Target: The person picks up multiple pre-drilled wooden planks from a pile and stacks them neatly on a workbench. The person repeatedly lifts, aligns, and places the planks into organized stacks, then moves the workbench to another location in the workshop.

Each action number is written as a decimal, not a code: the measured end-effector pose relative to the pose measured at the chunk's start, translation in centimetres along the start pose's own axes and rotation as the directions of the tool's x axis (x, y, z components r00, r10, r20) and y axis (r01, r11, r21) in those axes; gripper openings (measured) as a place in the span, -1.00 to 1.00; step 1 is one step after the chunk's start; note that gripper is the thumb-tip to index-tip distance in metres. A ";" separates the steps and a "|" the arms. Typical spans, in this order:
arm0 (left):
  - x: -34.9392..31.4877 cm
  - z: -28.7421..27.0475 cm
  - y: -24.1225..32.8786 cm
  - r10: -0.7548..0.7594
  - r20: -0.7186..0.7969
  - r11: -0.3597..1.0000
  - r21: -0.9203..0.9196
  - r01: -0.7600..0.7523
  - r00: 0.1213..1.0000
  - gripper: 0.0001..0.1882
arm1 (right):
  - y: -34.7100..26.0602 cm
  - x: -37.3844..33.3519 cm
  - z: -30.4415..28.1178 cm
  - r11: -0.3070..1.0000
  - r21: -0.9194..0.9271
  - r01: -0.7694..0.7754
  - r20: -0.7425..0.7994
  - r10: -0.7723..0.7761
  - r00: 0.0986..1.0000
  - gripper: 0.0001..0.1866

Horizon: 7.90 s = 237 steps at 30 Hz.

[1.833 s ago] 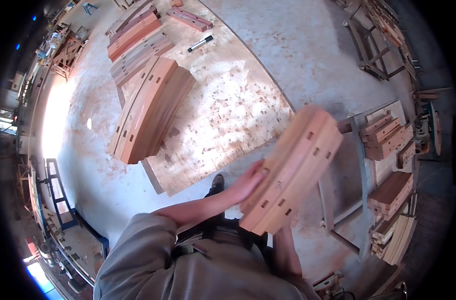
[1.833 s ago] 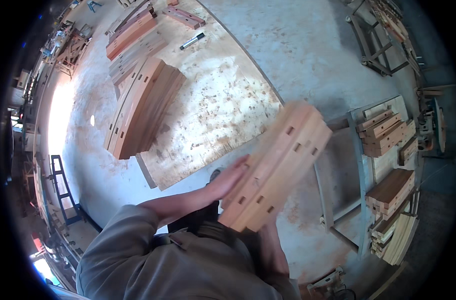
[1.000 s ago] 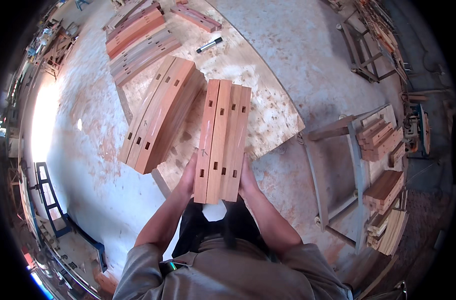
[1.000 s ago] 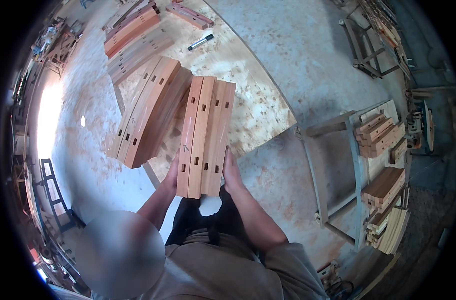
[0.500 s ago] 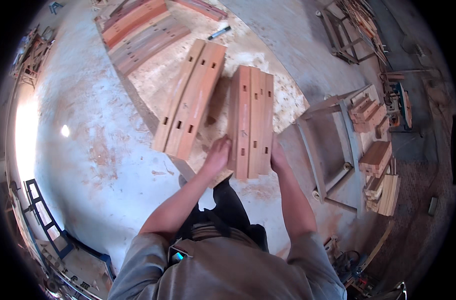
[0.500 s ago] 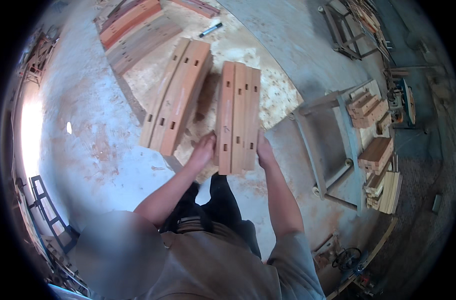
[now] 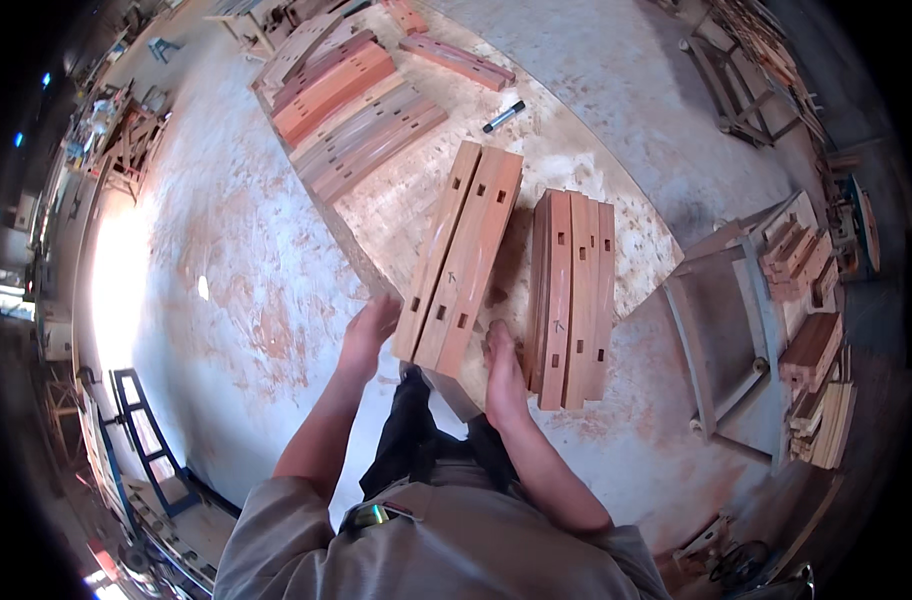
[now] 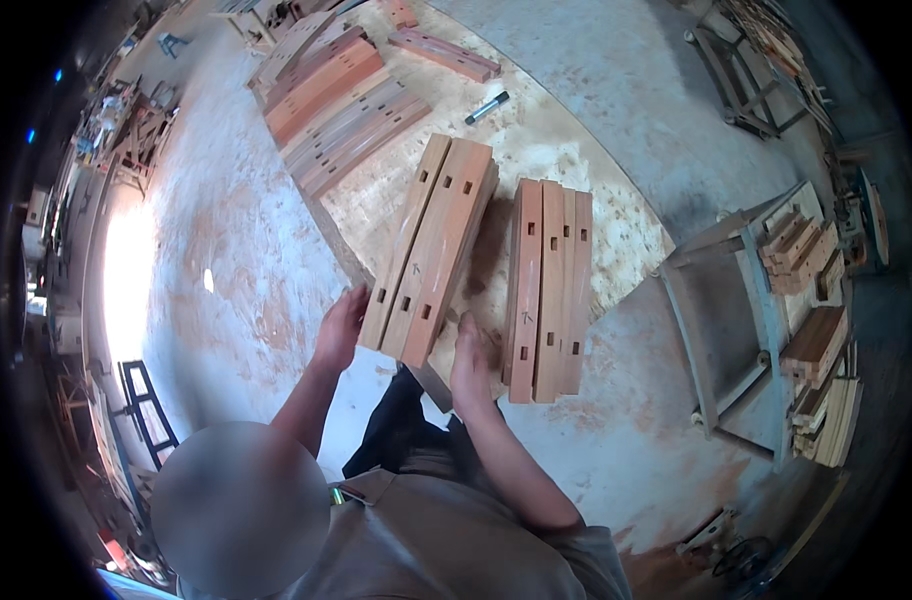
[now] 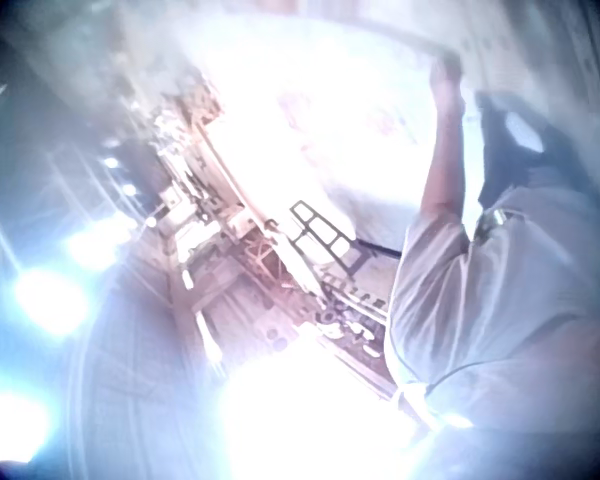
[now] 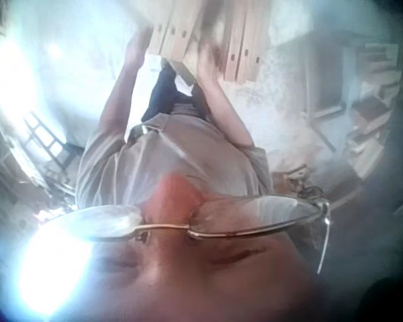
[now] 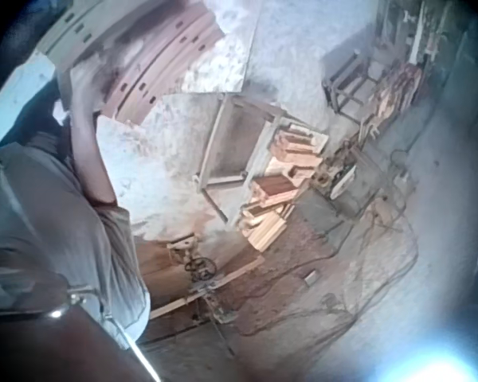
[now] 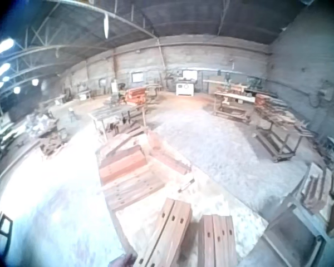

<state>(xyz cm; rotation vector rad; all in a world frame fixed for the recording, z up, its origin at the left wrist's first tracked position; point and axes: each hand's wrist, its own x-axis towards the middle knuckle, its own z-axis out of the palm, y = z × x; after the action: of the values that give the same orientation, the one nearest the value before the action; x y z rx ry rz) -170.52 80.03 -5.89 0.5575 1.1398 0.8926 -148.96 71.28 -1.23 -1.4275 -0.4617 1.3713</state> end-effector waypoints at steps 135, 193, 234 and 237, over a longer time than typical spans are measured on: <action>-5.6 109.2 -48.3 -0.659 0.581 0.592 0.792 -0.147 0.477 -0.33 | -14.5 -15.2 -106.2 0.714 0.584 0.385 -0.731 0.258 0.632 -0.38; 14.8 139.0 -54.1 -0.600 0.572 0.800 0.425 0.424 0.559 -0.43 | -43.1 28.9 -128.5 0.571 0.805 0.160 -0.293 0.148 0.944 -0.33; 10.9 181.8 -71.9 -0.085 0.518 -0.476 0.729 -0.492 0.851 0.20 | -33.6 3.9 -149.8 0.930 0.333 0.154 -0.571 0.069 0.818 -0.66; 10.7 183.0 -72.6 -0.009 0.508 -0.500 0.744 -0.444 0.861 0.20 | -33.7 4.2 -151.2 0.875 0.441 0.199 -0.569 0.101 0.816 -0.69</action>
<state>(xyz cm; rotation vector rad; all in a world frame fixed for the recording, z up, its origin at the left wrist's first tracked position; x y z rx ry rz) 25.55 59.22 -4.81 2.6085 1.2652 -0.3202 -0.94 25.70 -6.68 -1.3039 0.2404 0.8470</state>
